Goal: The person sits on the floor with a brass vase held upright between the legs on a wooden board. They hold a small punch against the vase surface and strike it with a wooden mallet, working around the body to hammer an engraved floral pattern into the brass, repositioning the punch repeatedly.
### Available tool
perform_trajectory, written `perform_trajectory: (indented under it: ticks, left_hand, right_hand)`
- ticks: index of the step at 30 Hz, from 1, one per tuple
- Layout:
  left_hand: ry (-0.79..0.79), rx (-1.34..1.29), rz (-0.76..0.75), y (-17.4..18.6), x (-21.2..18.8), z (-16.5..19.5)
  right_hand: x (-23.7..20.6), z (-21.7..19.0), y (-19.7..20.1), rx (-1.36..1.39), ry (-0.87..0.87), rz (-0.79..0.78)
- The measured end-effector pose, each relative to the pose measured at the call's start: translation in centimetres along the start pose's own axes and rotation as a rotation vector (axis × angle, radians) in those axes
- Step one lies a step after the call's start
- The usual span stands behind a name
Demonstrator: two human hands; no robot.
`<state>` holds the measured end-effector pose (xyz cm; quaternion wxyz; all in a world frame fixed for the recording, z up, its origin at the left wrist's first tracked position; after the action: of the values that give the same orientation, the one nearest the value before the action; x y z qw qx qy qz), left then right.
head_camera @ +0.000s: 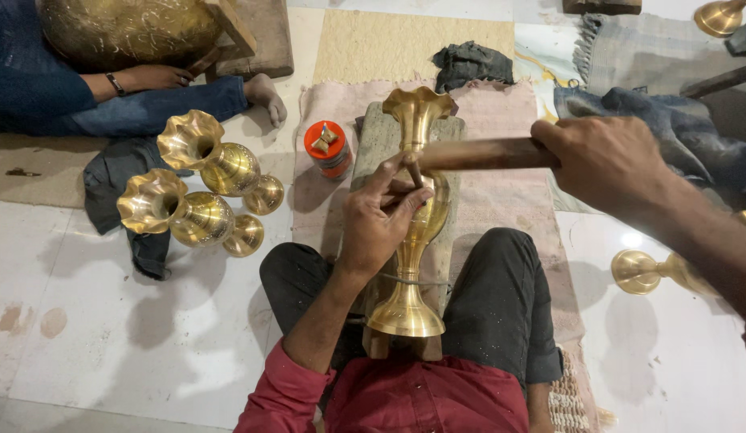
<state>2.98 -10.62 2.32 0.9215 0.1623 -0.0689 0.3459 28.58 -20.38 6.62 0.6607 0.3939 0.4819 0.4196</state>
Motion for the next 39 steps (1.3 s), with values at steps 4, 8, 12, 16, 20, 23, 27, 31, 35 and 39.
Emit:
perform_trajectory:
  ticks: [4, 8, 12, 16, 20, 23, 27, 31, 35, 39]
  left_hand:
    - [-0.040, -0.012, 0.064, 0.0, 0.1, 1.1]
    - [-0.030, 0.016, 0.121, -0.2, -0.1, 1.7]
    - [-0.083, 0.062, 0.141, -0.2, -0.5, 2.5]
    - [-0.055, -0.042, 0.094, -0.6, -0.8, 2.2]
    - [-0.060, 0.000, 0.085, -1.0, -0.6, 1.9]
    - [-0.031, 0.027, 0.072, -1.0, -0.6, 1.4]
    - [-0.074, 0.005, 0.059, -0.8, -0.2, 1.6]
    - [0.018, 0.001, 0.019, -0.3, -0.1, 1.2]
    - [-0.008, -0.010, 0.016, 0.0, -0.1, 1.6]
    - [0.042, -0.046, -0.015, -0.1, -0.2, 1.2]
  right_hand:
    - [1.2, -0.9, 1.8, -0.027, 0.012, 0.001]
    - [2.2, -1.8, 3.1, -0.131, -0.010, -0.116]
    - [2.4, -2.3, 6.3, 0.103, 0.042, 0.068]
    - [2.9, -2.0, 6.7, 0.498, 0.082, 0.056]
    - [1.8, -4.0, 8.0, 0.003, 0.309, 0.348]
    - [2.8, -2.8, 6.5, 0.483, 0.202, 0.143]
    - [2.6, -3.8, 6.8, 0.114, 0.209, 0.139]
    - [2.0, -3.4, 7.7, 0.563, 0.177, 0.184]
    - [1.8, -4.1, 7.5, -0.019, 0.076, 0.108]
    - [1.6, -3.5, 7.8, 0.675, 0.178, 0.136]
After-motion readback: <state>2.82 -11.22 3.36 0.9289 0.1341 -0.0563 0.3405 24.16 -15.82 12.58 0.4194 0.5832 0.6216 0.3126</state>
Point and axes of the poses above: each hand's wrist, its own x-axis towards the middle knuckle, its own y-axis out of the back of the hand, z = x × y, the point moved 7 cm from there along x, towards the middle knuckle, and after that the axes turned 11 degrees about -z, right-handed, at the moved point
